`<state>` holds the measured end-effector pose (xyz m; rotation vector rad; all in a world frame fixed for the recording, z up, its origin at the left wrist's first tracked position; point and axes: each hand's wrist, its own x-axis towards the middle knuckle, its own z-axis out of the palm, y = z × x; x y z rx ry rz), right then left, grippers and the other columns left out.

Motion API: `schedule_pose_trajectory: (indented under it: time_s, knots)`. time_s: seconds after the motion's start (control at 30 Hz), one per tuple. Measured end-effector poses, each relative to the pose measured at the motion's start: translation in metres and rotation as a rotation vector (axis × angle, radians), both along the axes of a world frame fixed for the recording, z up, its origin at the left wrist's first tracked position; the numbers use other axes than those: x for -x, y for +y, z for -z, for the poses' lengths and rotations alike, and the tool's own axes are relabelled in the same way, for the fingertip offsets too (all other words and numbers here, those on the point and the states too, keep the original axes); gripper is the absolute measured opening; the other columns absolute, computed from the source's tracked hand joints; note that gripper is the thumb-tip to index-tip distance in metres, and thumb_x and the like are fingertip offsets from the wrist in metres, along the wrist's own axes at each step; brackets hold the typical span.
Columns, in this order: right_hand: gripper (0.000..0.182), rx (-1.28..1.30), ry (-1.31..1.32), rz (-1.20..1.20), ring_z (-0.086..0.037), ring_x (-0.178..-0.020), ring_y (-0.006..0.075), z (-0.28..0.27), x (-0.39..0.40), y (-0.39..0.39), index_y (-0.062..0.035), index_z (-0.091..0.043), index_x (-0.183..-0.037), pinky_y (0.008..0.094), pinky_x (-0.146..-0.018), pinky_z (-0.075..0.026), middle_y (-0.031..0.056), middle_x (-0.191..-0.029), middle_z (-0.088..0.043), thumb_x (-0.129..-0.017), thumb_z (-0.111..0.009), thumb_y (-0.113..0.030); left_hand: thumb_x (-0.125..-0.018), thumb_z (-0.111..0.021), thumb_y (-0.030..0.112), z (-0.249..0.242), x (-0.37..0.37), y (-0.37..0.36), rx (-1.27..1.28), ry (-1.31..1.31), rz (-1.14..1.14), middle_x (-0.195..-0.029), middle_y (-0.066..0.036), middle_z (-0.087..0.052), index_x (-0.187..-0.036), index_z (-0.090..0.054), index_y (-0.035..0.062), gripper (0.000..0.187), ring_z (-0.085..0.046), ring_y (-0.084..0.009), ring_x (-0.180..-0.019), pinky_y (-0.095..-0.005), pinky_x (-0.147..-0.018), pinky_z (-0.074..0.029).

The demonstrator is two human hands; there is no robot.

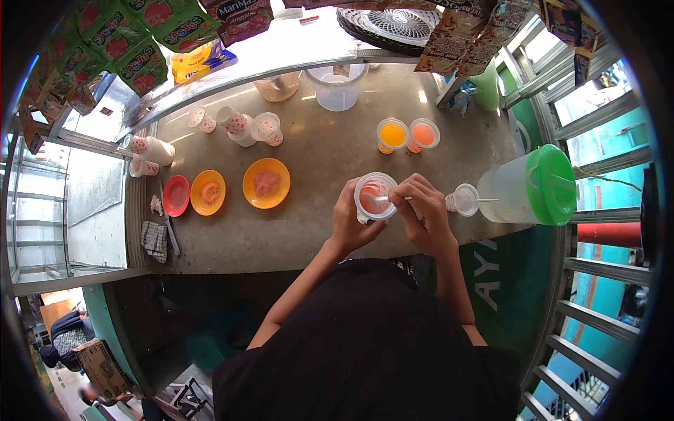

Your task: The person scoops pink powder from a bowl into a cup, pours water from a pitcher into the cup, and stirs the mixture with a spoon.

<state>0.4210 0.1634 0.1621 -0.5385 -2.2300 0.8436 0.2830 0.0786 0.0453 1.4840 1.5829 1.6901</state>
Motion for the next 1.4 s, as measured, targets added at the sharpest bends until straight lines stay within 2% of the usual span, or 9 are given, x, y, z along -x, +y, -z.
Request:
schedule_pose_trajectory:
  time_s: [0.17,0.23,0.57,0.77,0.97,1.1,1.17,1.3,1.4]
  knots:
    - [0.007,-0.042,-0.059,-0.014,-0.061,-0.076,0.0281,-0.008,-0.003,0.001,-0.0011,-0.062,-0.089,0.0361,-0.068,-0.049,0.0107,-0.082,-0.065,-0.085,-0.066,0.004,-0.066,-0.082,0.013,-0.003,0.001,0.001,-0.003,0.006,-0.050,-0.114,-0.017,-0.061,-0.124,-0.053,0.0012,0.066,-0.064,-0.0348,-0.104,-0.0406,-0.089,-0.052]
    - [0.010,-0.040,0.006,-0.077,-0.061,-0.076,0.0253,-0.008,-0.006,0.001,-0.0062,-0.065,-0.092,0.0367,-0.065,-0.050,0.0061,-0.082,-0.065,-0.083,-0.069,-0.003,-0.068,-0.081,0.015,-0.003,0.001,0.000,0.001,-0.021,-0.047,-0.112,-0.016,-0.062,-0.124,-0.053,0.0010,0.064,-0.064,-0.0324,-0.103,-0.0388,-0.088,-0.052]
    - [0.021,-0.205,-0.145,-0.152,-0.063,-0.087,0.0265,-0.031,-0.022,-0.002,-0.0089,-0.063,-0.100,0.0392,-0.074,-0.051,0.0045,-0.094,-0.063,-0.081,-0.071,-0.008,-0.072,-0.078,0.017,-0.004,0.005,-0.001,-0.030,-0.142,0.040,-0.104,-0.014,-0.063,-0.118,-0.057,0.0000,0.054,-0.065,-0.0290,-0.095,-0.0367,-0.084,-0.052]
    - [0.022,-0.150,-0.132,-0.252,-0.064,-0.093,0.0261,-0.031,-0.020,-0.009,-0.0096,-0.062,-0.100,0.0390,-0.077,-0.051,0.0052,-0.095,-0.063,-0.080,-0.070,-0.007,-0.069,-0.082,0.021,-0.007,0.008,-0.004,-0.058,-0.120,0.088,-0.108,-0.014,-0.063,-0.120,-0.057,0.0006,0.060,-0.066,-0.0293,-0.098,-0.0370,-0.085,-0.052]
    - [0.024,-0.257,-0.201,-0.169,-0.064,-0.092,0.0266,-0.030,-0.020,-0.008,-0.0094,-0.062,-0.102,0.0393,-0.078,-0.052,0.0063,-0.096,-0.063,-0.079,-0.070,-0.006,-0.067,-0.089,0.020,-0.004,0.000,0.001,-0.086,-0.002,0.008,-0.115,-0.016,-0.065,-0.124,-0.051,0.0036,0.070,-0.066,-0.0327,-0.103,-0.0394,-0.087,-0.054]
    - [0.019,-0.153,-0.157,-0.197,-0.063,-0.084,0.0280,-0.025,-0.019,-0.013,-0.0074,-0.061,-0.098,0.0403,-0.077,-0.051,0.0072,-0.093,-0.065,-0.081,-0.069,-0.004,-0.067,-0.091,0.018,-0.005,0.002,0.007,-0.190,0.046,0.060,-0.120,-0.016,-0.066,-0.123,-0.041,0.0078,0.075,-0.067,-0.0335,-0.107,-0.0408,-0.087,-0.055]
    - [0.017,-0.126,-0.136,-0.072,-0.063,-0.083,0.0290,-0.032,-0.022,-0.014,-0.0057,-0.060,-0.097,0.0411,-0.075,-0.050,0.0082,-0.091,-0.065,-0.083,-0.068,-0.003,-0.067,-0.091,0.018,-0.004,0.000,0.006,-0.210,0.093,0.066,-0.120,-0.016,-0.067,-0.122,-0.038,0.0090,0.077,-0.068,-0.0328,-0.105,-0.0411,-0.086,-0.056]
    - [0.015,-0.073,-0.156,-0.089,-0.062,-0.081,0.0309,-0.022,-0.018,-0.015,-0.0040,-0.061,-0.098,0.0418,-0.073,-0.050,0.0104,-0.089,-0.065,-0.084,-0.067,-0.001,-0.068,-0.092,0.020,0.006,-0.003,-0.001,-0.079,0.098,0.038,-0.109,-0.015,-0.069,-0.121,-0.035,0.0081,0.079,-0.072,-0.0291,-0.093,-0.0384,-0.078,-0.058]
    - [0.013,0.128,-0.073,-0.141,-0.062,-0.080,0.0329,-0.018,-0.017,-0.016,-0.0024,-0.061,-0.097,0.0417,-0.072,-0.050,0.0126,-0.088,-0.064,-0.085,-0.065,0.001,-0.069,-0.094,0.020,0.008,-0.001,-0.004,0.001,0.170,-0.003,-0.104,-0.015,-0.070,-0.122,-0.035,0.0064,0.080,-0.072,-0.0252,-0.089,-0.0354,-0.076,-0.058]
